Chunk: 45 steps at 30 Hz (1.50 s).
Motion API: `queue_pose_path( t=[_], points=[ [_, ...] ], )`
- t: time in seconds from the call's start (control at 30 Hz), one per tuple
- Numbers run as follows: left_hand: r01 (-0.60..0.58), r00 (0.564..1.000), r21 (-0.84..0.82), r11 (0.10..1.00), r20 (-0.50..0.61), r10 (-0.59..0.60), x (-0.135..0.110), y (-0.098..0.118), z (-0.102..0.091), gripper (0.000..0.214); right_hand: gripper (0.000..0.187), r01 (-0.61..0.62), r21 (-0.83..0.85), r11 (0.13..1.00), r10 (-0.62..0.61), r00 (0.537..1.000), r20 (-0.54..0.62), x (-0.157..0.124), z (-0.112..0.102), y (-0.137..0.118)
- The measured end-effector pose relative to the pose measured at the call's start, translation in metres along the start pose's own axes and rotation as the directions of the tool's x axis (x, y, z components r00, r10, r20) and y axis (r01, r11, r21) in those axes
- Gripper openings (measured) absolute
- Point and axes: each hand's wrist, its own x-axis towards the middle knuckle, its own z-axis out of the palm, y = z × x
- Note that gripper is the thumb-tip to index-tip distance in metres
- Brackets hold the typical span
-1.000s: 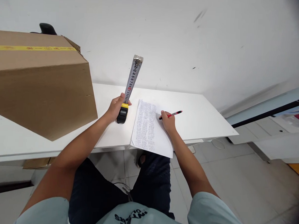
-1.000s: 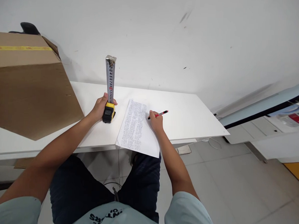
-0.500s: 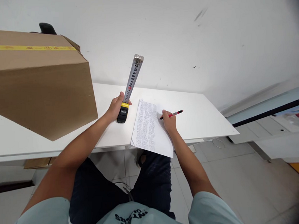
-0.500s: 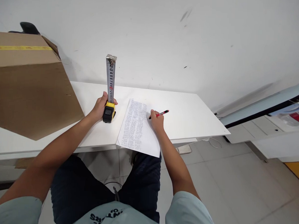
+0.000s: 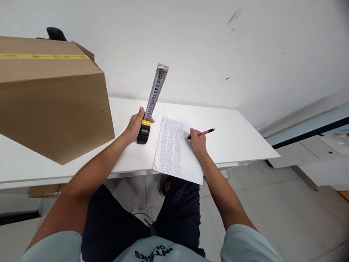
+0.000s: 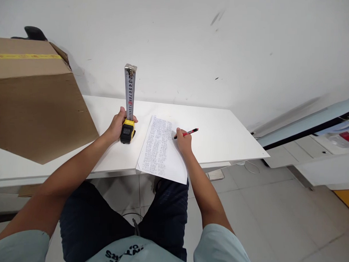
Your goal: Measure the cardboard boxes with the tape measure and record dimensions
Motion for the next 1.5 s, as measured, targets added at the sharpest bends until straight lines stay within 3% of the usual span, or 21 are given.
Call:
queue_pose_path(
  t=[0.4,0.6,0.77,0.9,1.07,1.23,1.4,1.5],
  points=[
    [0.02,1.0,-0.001,1.0,0.022,-0.02,-0.005,0.003,0.001,0.078,0.049,-0.003,0.006,1.0,0.004,0.999,-0.033,-0.002,0.0,-0.002],
    [-0.099,0.991,0.065,0.993,-0.082,0.104,-0.006,0.0,0.005,0.069,0.046,-0.014,0.0,1.0,0.014,0.999,-0.037,-0.003,0.0,-0.004],
    [-0.175,0.958,0.184,0.967,-0.194,0.21,-0.005,0.0,0.006,0.064,0.045,-0.022,-0.011,1.0,0.021,0.999,-0.038,-0.003,-0.001,-0.004],
    [-0.262,0.931,0.291,0.92,-0.175,0.32,-0.004,0.004,0.004,0.061,0.047,-0.021,-0.019,1.0,0.02,0.998,-0.058,-0.004,-0.001,-0.004],
    [-0.282,0.918,0.356,0.891,-0.171,0.359,-0.005,0.008,-0.002,0.045,0.048,0.005,-0.008,1.0,-0.006,1.0,-0.026,-0.005,0.0,-0.005],
    [-0.336,0.878,0.516,0.788,-0.13,0.46,-0.007,0.009,-0.008,0.032,0.051,0.034,-0.011,0.999,-0.035,0.999,-0.041,-0.006,0.002,-0.005],
    [-0.405,0.842,0.506,0.761,-0.119,0.527,-0.003,0.01,-0.011,0.025,0.053,0.025,-0.021,0.999,-0.027,0.997,-0.073,-0.006,0.002,-0.003],
    [-0.401,0.845,0.493,0.772,-0.128,0.52,-0.001,0.012,-0.011,0.023,0.053,0.027,-0.025,0.999,-0.028,0.997,-0.073,-0.006,0.002,-0.002]
  ],
)
